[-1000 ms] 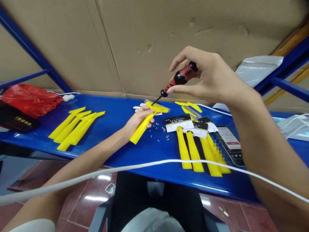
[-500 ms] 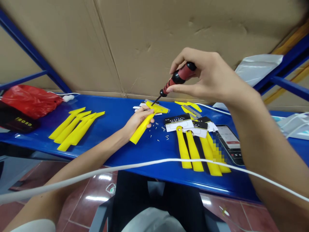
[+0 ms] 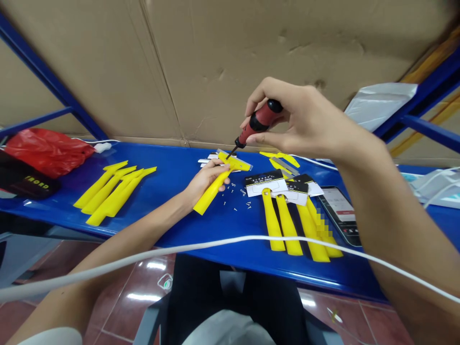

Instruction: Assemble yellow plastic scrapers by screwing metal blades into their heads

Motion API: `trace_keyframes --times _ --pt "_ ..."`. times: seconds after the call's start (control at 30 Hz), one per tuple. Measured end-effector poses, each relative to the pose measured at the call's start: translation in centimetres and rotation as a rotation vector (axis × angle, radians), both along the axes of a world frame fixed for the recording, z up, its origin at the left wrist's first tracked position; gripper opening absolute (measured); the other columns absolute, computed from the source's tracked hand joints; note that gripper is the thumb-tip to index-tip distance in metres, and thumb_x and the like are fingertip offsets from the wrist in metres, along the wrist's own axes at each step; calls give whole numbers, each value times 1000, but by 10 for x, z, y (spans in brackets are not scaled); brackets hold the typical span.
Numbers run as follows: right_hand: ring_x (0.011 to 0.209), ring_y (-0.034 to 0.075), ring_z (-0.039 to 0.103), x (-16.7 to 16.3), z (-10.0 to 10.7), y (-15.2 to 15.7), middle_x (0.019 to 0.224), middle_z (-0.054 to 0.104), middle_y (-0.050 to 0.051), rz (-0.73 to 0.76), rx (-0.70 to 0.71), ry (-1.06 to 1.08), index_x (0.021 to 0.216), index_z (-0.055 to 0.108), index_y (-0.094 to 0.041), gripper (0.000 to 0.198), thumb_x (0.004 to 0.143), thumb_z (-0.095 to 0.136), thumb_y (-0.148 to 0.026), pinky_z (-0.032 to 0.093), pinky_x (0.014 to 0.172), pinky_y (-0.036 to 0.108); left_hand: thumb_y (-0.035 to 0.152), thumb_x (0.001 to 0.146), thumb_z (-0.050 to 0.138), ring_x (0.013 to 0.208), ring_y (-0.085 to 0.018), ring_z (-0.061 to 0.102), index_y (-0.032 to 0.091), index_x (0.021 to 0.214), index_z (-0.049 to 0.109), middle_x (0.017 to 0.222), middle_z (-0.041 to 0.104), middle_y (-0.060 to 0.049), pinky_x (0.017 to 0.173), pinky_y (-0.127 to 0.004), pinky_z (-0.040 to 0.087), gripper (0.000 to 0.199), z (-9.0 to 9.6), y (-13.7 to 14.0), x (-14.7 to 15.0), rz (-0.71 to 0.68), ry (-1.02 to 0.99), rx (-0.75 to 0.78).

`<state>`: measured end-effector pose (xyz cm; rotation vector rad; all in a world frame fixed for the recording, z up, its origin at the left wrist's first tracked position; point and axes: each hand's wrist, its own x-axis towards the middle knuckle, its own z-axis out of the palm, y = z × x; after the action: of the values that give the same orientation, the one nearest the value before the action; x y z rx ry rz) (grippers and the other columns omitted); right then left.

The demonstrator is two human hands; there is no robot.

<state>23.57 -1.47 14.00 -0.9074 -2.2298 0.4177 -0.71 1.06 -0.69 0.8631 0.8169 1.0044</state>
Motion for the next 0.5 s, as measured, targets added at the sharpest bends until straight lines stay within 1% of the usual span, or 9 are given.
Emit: trace_keyframes --times 0.13,0.23,0.3,0.4,0.5 --pt "104 39 72 0 1 -1 105 81 1 -20 32 -3 104 75 -44 32 80 95 -41 60 90 57 16 88 87 58 -12 69 22 108 55 100 75 -5 41 -18 44 39 -3 1 0 -22 1 20" --pt "102 39 72 -2 2 -2 106 81 2 -12 17 10 101 74 -42 32 78 97 -40 60 89 55 15 86 87 59 -13 70 23 105 53 98 74 -4 42 -18 45 40 -3 1 -1 -18 -15 20" --pt "100 37 72 -3 2 -3 106 81 2 0 17 7 100 73 -40 32 79 97 -41 60 87 54 13 82 87 60 -14 71 23 106 53 98 75 -4 43 -19 46 43 -3 1 -2 -23 -19 23" --pt "102 37 73 -1 3 -3 106 83 4 -25 45 -24 103 73 -38 34 81 97 -48 60 87 52 11 74 89 63 -15 72 22 108 54 99 75 -4 45 -20 47 49 -3 3 -5 -38 -24 50" --pt "107 37 72 6 4 -3 111 84 5 -100 107 -54 113 73 -37 41 85 94 -57 60 88 52 12 71 91 64 -15 72 22 110 55 100 76 -4 46 -19 47 54 0 5 -9 -18 -50 107"
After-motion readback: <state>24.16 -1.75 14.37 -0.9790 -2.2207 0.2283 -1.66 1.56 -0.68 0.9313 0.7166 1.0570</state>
